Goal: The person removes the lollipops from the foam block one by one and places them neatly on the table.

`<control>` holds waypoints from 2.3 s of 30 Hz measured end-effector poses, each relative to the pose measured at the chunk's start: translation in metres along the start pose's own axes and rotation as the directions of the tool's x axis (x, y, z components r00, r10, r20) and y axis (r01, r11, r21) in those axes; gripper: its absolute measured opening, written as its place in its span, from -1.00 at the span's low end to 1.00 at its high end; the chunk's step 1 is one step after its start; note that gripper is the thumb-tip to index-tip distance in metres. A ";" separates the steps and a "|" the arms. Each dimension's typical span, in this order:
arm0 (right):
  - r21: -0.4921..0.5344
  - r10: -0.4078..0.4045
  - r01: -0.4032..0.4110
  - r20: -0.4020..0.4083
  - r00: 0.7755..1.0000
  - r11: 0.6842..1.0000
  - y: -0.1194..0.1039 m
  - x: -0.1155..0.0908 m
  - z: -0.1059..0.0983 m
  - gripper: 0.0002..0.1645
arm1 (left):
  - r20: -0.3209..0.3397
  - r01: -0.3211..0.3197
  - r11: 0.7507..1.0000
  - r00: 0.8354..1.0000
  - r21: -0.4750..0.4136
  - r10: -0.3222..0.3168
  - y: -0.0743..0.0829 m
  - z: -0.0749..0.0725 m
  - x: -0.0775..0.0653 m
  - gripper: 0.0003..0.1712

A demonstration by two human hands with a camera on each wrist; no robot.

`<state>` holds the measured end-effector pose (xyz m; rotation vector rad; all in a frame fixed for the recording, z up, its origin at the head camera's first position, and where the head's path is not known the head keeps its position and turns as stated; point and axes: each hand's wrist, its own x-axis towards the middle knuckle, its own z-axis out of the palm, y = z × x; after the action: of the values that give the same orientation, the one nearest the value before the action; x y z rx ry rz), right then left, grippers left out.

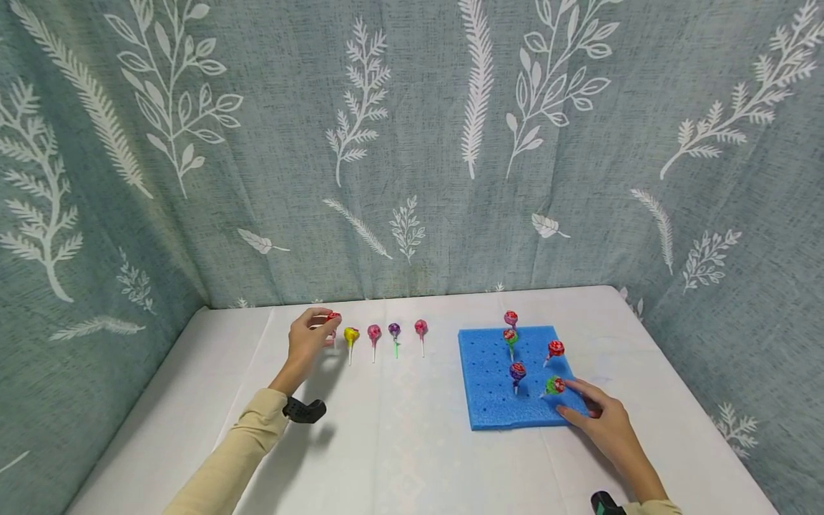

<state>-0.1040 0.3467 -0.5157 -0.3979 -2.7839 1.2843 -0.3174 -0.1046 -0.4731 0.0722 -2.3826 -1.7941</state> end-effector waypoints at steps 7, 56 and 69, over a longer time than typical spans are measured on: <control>-0.009 -0.007 0.007 -0.006 1.000 1.000 0.000 0.000 0.001 -0.16 | -0.007 0.033 0.999 0.999 0.010 -0.033 -0.006 -0.003 0.002 -0.68; -0.023 0.013 -0.013 -0.010 1.000 1.000 -0.003 -0.003 0.000 -0.16 | -0.072 0.021 0.971 0.997 0.240 -0.004 -0.019 -0.006 0.006 -0.68; -0.020 -0.007 0.007 -0.018 1.000 1.000 0.000 -0.001 0.001 -0.18 | 0.008 -0.096 0.983 0.995 0.157 0.096 0.013 0.008 -0.009 -0.79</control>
<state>-0.1030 0.3457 -0.5165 -0.3983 -2.7835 1.2458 -0.3086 -0.0924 -0.4633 -0.0239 -2.4787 -1.5626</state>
